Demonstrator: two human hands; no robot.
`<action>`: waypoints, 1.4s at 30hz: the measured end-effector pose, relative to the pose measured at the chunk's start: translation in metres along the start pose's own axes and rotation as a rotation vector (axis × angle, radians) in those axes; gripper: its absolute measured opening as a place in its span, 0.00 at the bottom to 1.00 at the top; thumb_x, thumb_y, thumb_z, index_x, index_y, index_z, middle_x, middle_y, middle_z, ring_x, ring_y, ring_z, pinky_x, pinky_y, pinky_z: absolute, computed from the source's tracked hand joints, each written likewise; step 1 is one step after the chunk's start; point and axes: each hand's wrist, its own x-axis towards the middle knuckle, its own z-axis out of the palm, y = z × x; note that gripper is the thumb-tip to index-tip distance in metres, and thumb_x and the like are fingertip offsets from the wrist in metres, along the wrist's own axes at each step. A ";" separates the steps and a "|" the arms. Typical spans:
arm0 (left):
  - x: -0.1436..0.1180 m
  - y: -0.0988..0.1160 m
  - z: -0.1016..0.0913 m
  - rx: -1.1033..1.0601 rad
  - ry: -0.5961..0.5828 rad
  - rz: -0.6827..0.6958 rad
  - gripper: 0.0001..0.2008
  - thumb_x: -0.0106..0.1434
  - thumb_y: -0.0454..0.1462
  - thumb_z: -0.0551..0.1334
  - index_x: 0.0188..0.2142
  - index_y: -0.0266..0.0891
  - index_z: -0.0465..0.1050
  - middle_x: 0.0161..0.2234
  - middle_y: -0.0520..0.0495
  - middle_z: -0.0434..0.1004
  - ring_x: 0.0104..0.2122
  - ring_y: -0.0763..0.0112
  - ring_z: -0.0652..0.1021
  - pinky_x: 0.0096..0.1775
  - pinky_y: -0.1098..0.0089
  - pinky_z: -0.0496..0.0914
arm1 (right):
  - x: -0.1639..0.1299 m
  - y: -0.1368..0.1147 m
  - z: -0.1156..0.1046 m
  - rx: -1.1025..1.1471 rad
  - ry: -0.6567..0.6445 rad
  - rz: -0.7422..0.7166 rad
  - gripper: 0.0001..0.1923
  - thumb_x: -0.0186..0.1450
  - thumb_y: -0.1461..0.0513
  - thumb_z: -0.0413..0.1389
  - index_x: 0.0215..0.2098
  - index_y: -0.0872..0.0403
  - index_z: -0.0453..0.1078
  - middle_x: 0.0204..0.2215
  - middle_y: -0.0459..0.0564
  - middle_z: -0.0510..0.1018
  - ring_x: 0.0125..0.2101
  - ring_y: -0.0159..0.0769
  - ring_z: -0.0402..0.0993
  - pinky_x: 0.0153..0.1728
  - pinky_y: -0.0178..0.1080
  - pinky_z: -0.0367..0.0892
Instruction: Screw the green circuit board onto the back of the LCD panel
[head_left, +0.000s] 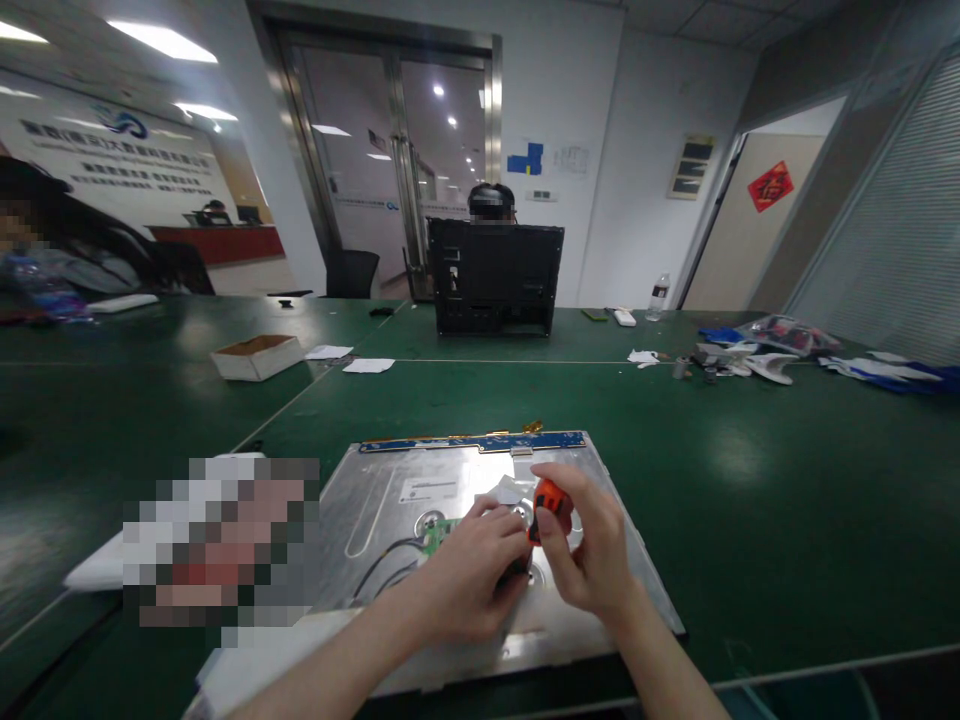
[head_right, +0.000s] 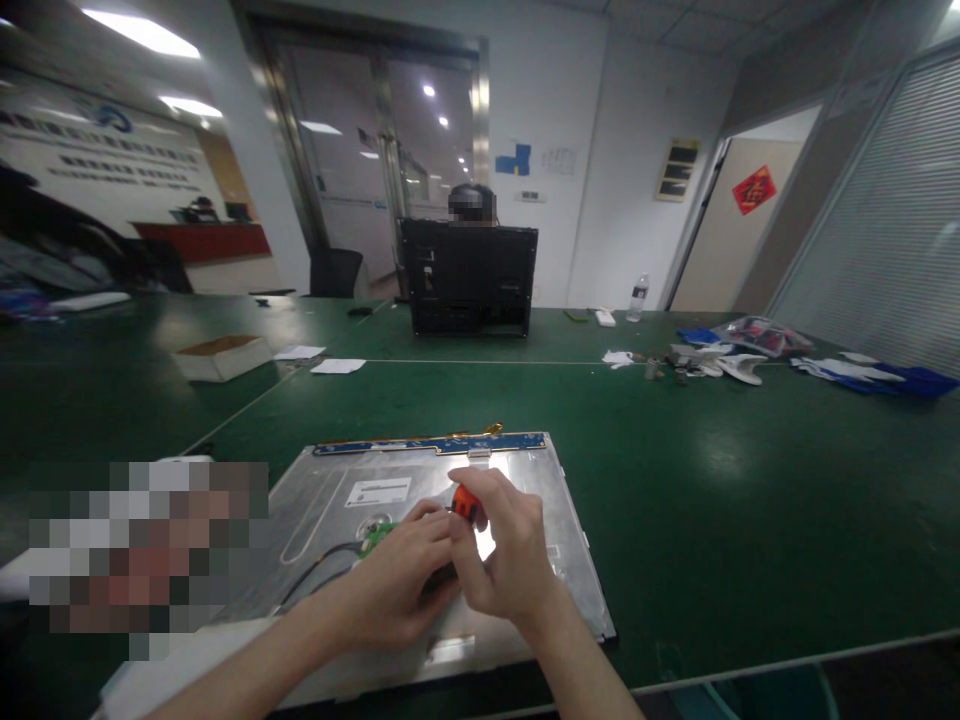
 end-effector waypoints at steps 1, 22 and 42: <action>0.000 0.000 0.000 -0.002 0.006 0.004 0.09 0.56 0.30 0.57 0.37 0.41 0.68 0.39 0.46 0.73 0.40 0.61 0.72 0.46 0.59 0.60 | 0.000 0.000 0.001 -0.010 0.012 -0.008 0.16 0.64 0.65 0.49 0.50 0.52 0.60 0.29 0.45 0.70 0.23 0.30 0.64 0.23 0.34 0.62; 0.001 0.001 -0.001 -0.027 -0.026 -0.002 0.08 0.55 0.28 0.57 0.34 0.40 0.66 0.40 0.46 0.74 0.40 0.61 0.72 0.48 0.57 0.61 | 0.000 -0.002 0.008 -0.060 0.085 -0.043 0.20 0.66 0.62 0.53 0.55 0.51 0.58 0.29 0.45 0.73 0.22 0.28 0.66 0.21 0.32 0.64; 0.000 0.003 -0.004 0.000 -0.006 -0.006 0.10 0.51 0.28 0.57 0.33 0.40 0.67 0.36 0.47 0.72 0.37 0.62 0.71 0.44 0.59 0.61 | 0.005 -0.005 0.001 0.003 0.076 -0.010 0.23 0.60 0.70 0.53 0.54 0.52 0.64 0.41 0.54 0.74 0.38 0.39 0.72 0.36 0.42 0.71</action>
